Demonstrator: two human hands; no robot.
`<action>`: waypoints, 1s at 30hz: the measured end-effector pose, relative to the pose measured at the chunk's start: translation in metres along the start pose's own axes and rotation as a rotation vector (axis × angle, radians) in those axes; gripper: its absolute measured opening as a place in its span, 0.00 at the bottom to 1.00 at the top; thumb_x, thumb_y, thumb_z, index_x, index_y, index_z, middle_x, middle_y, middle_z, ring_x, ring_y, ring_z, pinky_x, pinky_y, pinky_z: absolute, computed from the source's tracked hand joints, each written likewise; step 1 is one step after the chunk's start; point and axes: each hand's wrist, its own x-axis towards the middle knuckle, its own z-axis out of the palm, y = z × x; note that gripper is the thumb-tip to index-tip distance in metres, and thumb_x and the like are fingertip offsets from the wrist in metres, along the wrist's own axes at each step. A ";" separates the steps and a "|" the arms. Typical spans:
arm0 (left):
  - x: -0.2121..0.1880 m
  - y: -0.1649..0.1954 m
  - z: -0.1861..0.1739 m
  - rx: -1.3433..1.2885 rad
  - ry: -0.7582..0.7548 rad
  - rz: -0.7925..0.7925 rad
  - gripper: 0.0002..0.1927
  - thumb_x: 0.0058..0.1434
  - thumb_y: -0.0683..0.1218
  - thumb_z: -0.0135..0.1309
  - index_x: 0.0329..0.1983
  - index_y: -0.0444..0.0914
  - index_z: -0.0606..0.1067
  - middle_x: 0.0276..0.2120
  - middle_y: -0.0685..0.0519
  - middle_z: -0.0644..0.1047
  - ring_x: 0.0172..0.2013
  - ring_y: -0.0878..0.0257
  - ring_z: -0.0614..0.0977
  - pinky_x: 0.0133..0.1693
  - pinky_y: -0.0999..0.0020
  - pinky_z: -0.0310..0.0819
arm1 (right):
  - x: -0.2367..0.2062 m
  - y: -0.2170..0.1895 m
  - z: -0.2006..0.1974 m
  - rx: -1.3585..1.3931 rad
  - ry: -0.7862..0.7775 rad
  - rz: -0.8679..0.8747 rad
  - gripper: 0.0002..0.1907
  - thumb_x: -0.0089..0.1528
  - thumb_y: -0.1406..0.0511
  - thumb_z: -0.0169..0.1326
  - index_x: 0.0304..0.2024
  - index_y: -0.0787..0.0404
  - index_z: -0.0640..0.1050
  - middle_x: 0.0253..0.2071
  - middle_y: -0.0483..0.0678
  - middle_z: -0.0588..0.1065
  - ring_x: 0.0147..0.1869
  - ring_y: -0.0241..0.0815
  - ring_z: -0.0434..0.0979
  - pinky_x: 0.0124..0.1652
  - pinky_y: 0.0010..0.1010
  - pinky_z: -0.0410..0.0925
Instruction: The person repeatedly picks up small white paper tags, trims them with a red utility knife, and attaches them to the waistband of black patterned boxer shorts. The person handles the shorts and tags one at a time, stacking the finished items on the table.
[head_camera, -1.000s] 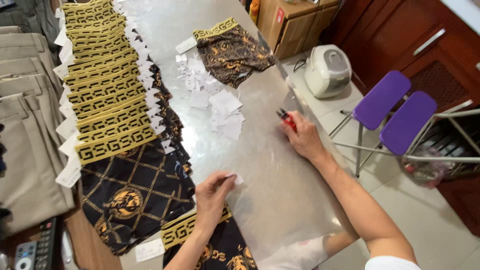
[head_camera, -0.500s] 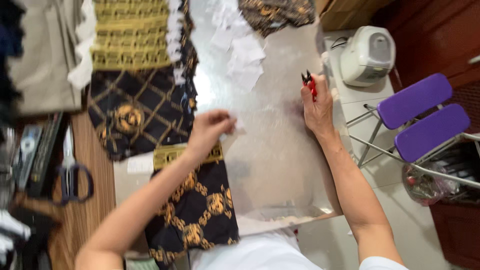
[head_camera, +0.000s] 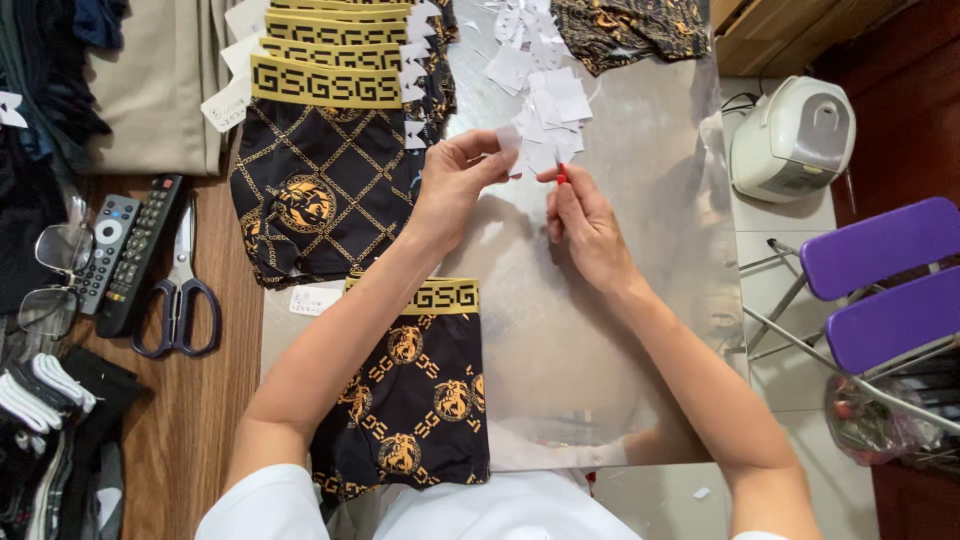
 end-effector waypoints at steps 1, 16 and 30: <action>0.001 0.001 -0.001 0.004 0.011 0.021 0.10 0.63 0.41 0.63 0.46 0.31 0.81 0.37 0.53 0.83 0.36 0.69 0.82 0.41 0.74 0.78 | 0.005 0.001 0.005 -0.012 -0.007 -0.010 0.16 0.77 0.59 0.38 0.59 0.61 0.70 0.32 0.39 0.65 0.32 0.29 0.64 0.33 0.20 0.62; 0.004 0.001 -0.010 -0.039 -0.003 0.059 0.13 0.62 0.34 0.61 0.50 0.27 0.77 0.40 0.50 0.82 0.40 0.68 0.84 0.44 0.75 0.81 | 0.009 0.019 0.030 0.098 -0.061 0.041 0.21 0.77 0.55 0.36 0.56 0.65 0.70 0.31 0.40 0.62 0.28 0.29 0.59 0.29 0.20 0.56; -0.001 0.000 -0.009 -0.093 0.023 0.037 0.12 0.62 0.35 0.63 0.48 0.29 0.77 0.38 0.51 0.82 0.37 0.69 0.83 0.41 0.75 0.80 | 0.010 0.021 0.030 0.135 -0.084 0.032 0.21 0.77 0.55 0.36 0.57 0.65 0.70 0.30 0.40 0.62 0.28 0.28 0.58 0.29 0.20 0.56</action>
